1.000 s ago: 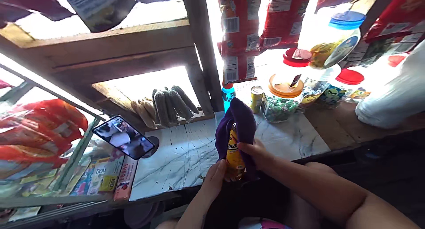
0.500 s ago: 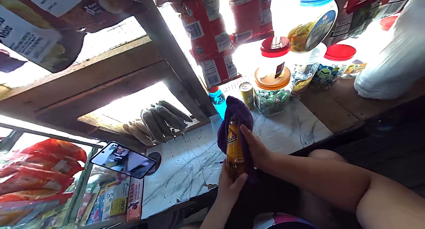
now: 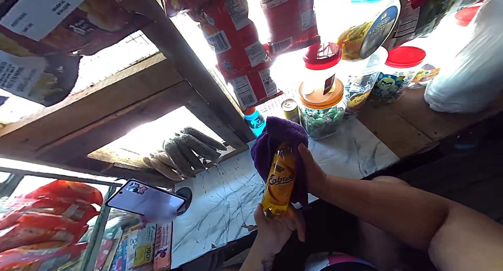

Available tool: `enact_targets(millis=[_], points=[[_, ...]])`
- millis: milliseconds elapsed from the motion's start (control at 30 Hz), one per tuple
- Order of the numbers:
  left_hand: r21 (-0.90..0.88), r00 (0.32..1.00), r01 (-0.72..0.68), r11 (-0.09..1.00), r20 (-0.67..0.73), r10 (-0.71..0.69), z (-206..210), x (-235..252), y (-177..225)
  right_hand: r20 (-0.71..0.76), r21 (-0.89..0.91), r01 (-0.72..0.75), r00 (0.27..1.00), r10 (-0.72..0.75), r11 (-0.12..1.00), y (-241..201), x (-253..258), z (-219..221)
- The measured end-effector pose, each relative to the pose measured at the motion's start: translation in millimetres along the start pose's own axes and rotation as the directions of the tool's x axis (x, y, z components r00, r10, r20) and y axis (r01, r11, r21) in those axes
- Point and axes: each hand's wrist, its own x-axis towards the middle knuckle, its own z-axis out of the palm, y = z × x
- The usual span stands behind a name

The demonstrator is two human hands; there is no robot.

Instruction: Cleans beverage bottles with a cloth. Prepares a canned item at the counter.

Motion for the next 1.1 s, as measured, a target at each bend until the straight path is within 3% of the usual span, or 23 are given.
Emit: enact_targets(millis=[133,233,367,433,567,700,833,967,1100], points=[[-0.105,0.993,0.111,0.988,-0.024,-0.114,5,-1,6,0.022,0.035,-0.017,1.000,0.016,0.999,-4,5,1],[0.017,0.986,0.126,0.992,-0.109,-0.123,1,-1,10,-0.024,0.031,-0.036,0.999,0.037,0.999,-7,9,1],[0.321,0.894,-0.005,0.947,-0.423,0.148,2,-7,10,-0.199,-0.088,-0.095,0.977,0.076,0.992,-12,15,4],[0.411,0.870,-0.040,0.911,-0.434,0.234,0,-11,11,-0.246,-0.127,-0.113,0.966,0.079,0.985,-10,16,7],[0.493,0.792,0.040,0.869,-0.546,0.274,11,-12,8,-0.246,-0.132,-0.153,0.962,0.117,0.979,-6,14,10],[0.361,0.891,0.012,0.933,-0.426,0.153,11,-20,9,-0.173,-0.135,-0.148,0.977,0.124,0.980,-11,7,11],[0.155,0.955,0.106,0.982,-0.290,-0.057,13,-25,10,-0.074,-0.063,-0.131,0.989,0.126,0.989,-13,-3,11],[0.112,0.957,0.158,0.981,-0.263,-0.124,19,-25,12,-0.015,0.021,-0.082,0.996,0.083,0.996,-10,-10,10],[0.283,0.891,0.118,0.952,-0.452,0.024,27,-22,13,-0.097,-0.004,-0.066,0.993,0.065,0.998,-12,-7,6]])
